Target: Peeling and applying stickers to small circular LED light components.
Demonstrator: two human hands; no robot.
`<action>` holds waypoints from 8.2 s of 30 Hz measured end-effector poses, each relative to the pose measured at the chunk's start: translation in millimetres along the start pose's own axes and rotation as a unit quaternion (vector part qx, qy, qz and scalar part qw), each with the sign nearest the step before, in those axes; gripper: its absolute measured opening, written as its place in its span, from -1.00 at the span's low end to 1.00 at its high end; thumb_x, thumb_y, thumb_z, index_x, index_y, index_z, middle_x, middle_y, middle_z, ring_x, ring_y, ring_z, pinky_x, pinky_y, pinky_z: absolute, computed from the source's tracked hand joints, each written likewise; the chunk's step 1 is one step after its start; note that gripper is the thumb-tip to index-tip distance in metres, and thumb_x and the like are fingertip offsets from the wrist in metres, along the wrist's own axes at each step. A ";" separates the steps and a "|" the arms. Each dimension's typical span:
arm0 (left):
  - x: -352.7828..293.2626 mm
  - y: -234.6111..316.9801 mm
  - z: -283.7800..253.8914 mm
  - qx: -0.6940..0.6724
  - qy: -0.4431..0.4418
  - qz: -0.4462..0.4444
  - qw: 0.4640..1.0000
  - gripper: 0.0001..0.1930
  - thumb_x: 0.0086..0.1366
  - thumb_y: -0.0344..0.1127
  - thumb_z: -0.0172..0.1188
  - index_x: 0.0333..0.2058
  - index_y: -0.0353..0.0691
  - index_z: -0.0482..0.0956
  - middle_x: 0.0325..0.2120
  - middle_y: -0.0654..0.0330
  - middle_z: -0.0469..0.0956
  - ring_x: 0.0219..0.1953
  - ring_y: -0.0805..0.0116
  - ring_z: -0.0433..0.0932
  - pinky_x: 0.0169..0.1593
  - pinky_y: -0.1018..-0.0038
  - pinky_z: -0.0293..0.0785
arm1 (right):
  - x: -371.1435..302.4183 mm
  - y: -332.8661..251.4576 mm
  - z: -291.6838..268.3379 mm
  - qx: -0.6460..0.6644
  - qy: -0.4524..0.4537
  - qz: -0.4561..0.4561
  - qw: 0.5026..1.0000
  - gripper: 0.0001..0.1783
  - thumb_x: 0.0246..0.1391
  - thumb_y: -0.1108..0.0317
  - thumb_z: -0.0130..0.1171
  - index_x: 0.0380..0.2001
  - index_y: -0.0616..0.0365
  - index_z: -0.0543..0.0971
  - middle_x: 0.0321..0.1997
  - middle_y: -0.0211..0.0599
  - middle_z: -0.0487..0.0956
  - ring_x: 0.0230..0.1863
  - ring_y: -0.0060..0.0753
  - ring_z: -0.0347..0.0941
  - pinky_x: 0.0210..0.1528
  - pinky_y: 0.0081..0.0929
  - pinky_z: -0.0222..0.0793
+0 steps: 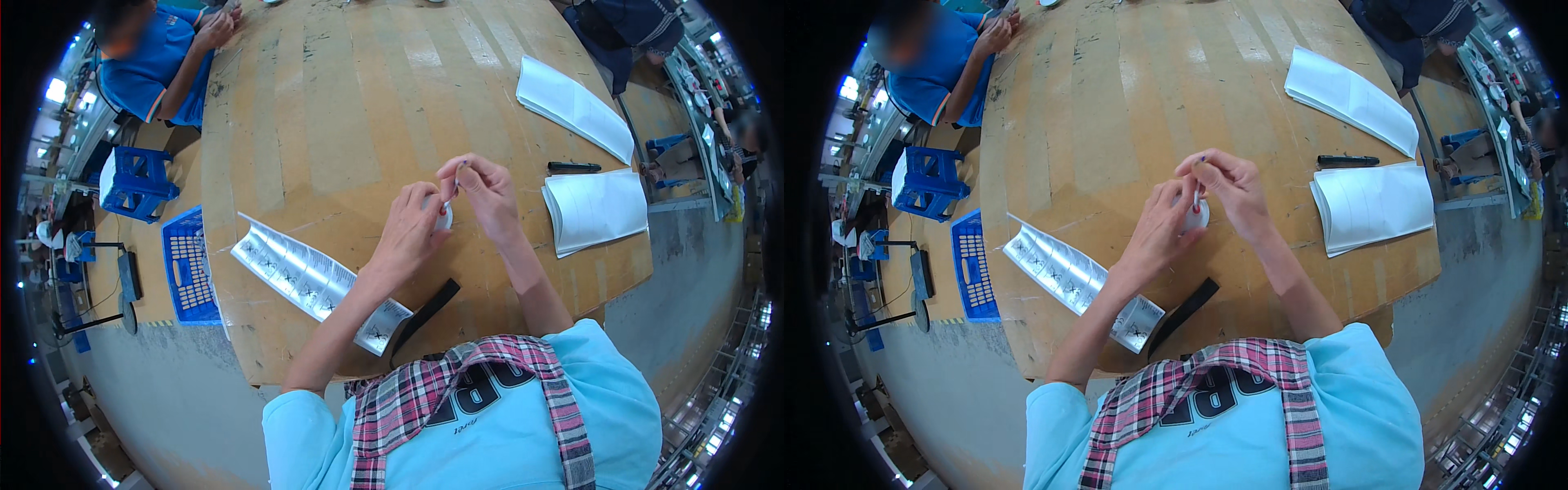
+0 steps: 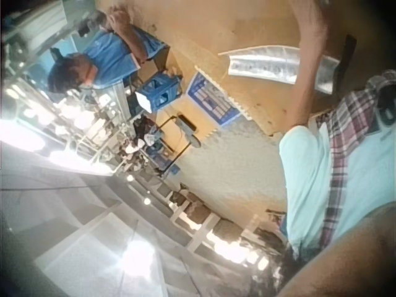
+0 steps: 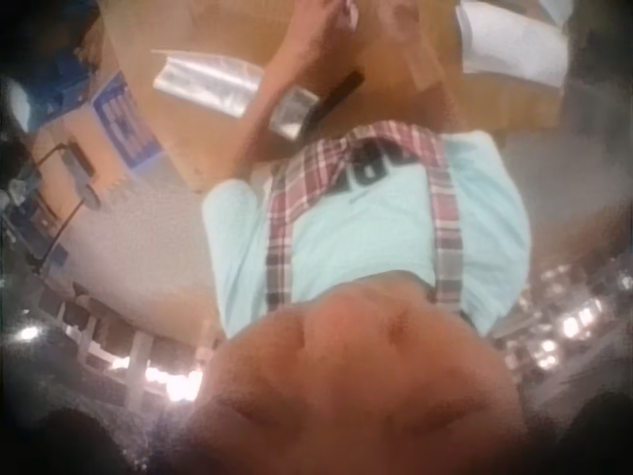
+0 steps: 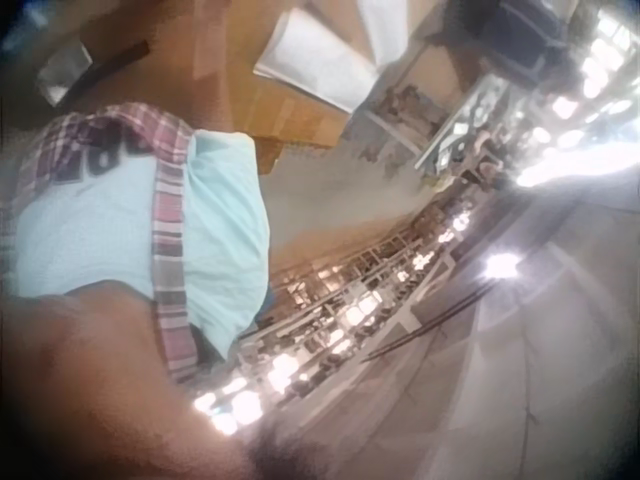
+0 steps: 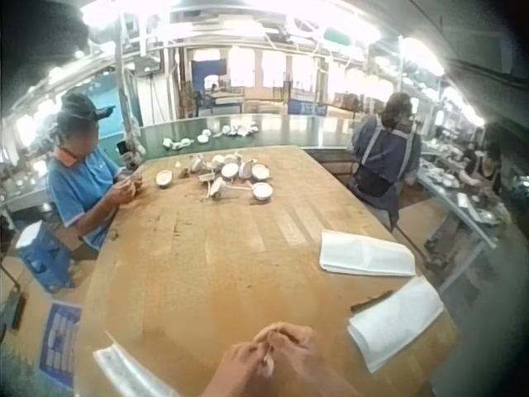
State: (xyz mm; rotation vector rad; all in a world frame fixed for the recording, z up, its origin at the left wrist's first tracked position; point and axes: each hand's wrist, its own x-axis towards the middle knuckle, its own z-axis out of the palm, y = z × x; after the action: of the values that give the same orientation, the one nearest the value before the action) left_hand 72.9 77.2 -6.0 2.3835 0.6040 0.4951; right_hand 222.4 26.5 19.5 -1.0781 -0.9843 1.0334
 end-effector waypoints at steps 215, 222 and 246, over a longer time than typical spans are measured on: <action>-253.9 110.1 39.2 -0.443 0.104 -0.400 0.795 -0.71 0.30 -0.24 0.13 -0.44 -0.42 0.56 -0.52 0.15 0.60 -0.44 0.47 0.60 -0.29 0.58 0.51 | -242.6 -5.0 1.3 -0.094 -0.048 0.311 0.945 -0.71 0.19 0.31 0.05 -0.43 0.39 0.53 -0.58 -0.30 0.53 -0.50 -0.52 0.55 -0.46 -0.67 0.39; -239.2 114.9 35.3 -0.225 0.172 -0.349 0.893 -0.84 0.23 -0.37 0.20 -0.41 -0.38 0.57 -0.51 0.17 0.59 -0.49 0.50 0.54 -0.38 0.55 0.44 | -233.1 -11.2 8.5 -0.158 0.003 0.223 0.962 -0.75 0.14 0.40 0.11 -0.50 0.41 0.54 -0.60 -0.26 0.56 -0.48 -0.52 0.55 -0.44 -0.64 0.41; -103.9 54.5 -31.4 -0.209 0.235 -0.237 0.919 -0.54 0.18 -0.28 0.24 0.01 -0.39 0.41 -0.25 0.09 0.54 -0.25 0.36 0.55 -0.21 0.50 0.48 | -138.6 -41.6 -0.4 -0.396 -0.093 0.202 0.891 -0.64 0.00 0.19 0.24 -0.19 0.19 0.53 -0.54 -0.27 0.52 -0.58 -0.40 0.42 -0.47 -0.44 0.30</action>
State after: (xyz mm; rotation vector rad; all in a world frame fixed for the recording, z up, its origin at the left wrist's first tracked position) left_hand -11.8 -1.1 32.1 1.6358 1.1257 0.8812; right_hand 198.2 -114.0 44.3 -1.9475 -1.4332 1.0985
